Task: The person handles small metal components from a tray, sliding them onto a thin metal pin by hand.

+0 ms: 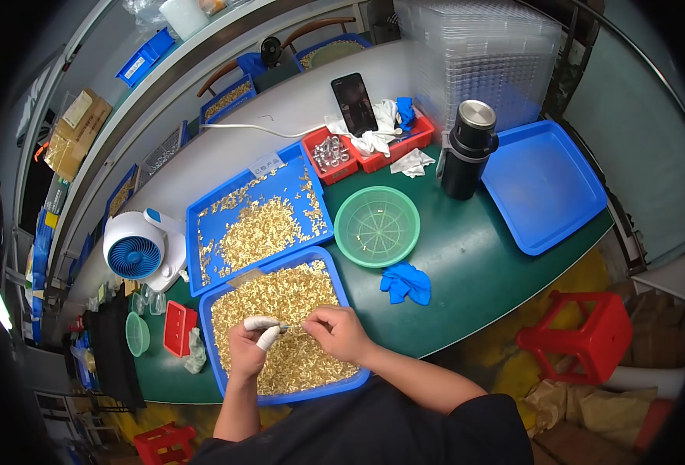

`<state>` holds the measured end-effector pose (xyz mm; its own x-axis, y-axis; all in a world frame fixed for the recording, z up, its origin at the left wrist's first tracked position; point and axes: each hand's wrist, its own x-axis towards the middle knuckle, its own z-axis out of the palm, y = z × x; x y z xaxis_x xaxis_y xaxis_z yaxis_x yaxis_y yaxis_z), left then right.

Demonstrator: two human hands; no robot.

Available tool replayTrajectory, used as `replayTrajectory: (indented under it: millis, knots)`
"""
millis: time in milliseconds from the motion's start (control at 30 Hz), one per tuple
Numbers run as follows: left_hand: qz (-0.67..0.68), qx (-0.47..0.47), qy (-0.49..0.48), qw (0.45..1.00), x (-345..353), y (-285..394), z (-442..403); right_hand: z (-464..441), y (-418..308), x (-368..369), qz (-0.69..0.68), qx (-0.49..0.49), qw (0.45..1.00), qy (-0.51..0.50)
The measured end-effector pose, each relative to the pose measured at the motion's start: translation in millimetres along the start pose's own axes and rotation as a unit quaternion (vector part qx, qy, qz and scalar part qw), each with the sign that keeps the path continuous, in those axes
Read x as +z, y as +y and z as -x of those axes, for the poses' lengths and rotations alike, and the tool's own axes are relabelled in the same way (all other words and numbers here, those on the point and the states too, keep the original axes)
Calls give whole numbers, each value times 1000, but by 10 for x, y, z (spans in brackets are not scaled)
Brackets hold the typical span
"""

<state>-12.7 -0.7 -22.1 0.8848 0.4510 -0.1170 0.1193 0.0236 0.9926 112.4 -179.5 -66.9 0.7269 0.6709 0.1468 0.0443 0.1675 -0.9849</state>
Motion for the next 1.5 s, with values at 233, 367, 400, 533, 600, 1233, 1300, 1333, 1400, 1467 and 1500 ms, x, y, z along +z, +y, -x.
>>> replayTrajectory:
  millis: [233,367,400,533,600,1233,1300,1333,1400,1467,1500]
  knots:
    - [-23,11,-16,1000,47,65,-1,1,-5,-1,9,-7,1000,6]
    - [-113,11,-12,993,40,49,-12,5,1,2,15,-14,1000,13]
    - [-112,-3,-3,994,46,35,-11,4,-1,1,19,-16,1000,11]
    - [-171,-20,-12,985,62,-1,-18,3,-6,6,22,-12,1000,8]
    - [-193,19,-23,981,74,-23,-15,-2,-6,-1,39,-24,999,-5]
    - [-331,125,23,935,39,38,-48,4,61,9,-15,1,1000,9]
    - [-236,96,41,966,53,37,-52,7,88,31,-20,-2,1000,15]
    - [-138,56,50,988,53,-4,-37,7,95,34,-21,-3,1000,18]
    - [-14,11,48,999,69,-25,-19,6,65,15,-4,-6,1000,13]
    - [-19,-4,31,999,105,-18,-3,2,51,16,4,-8,1000,8]
    - [-21,-11,21,999,118,-16,0,3,52,17,4,-8,1000,8]
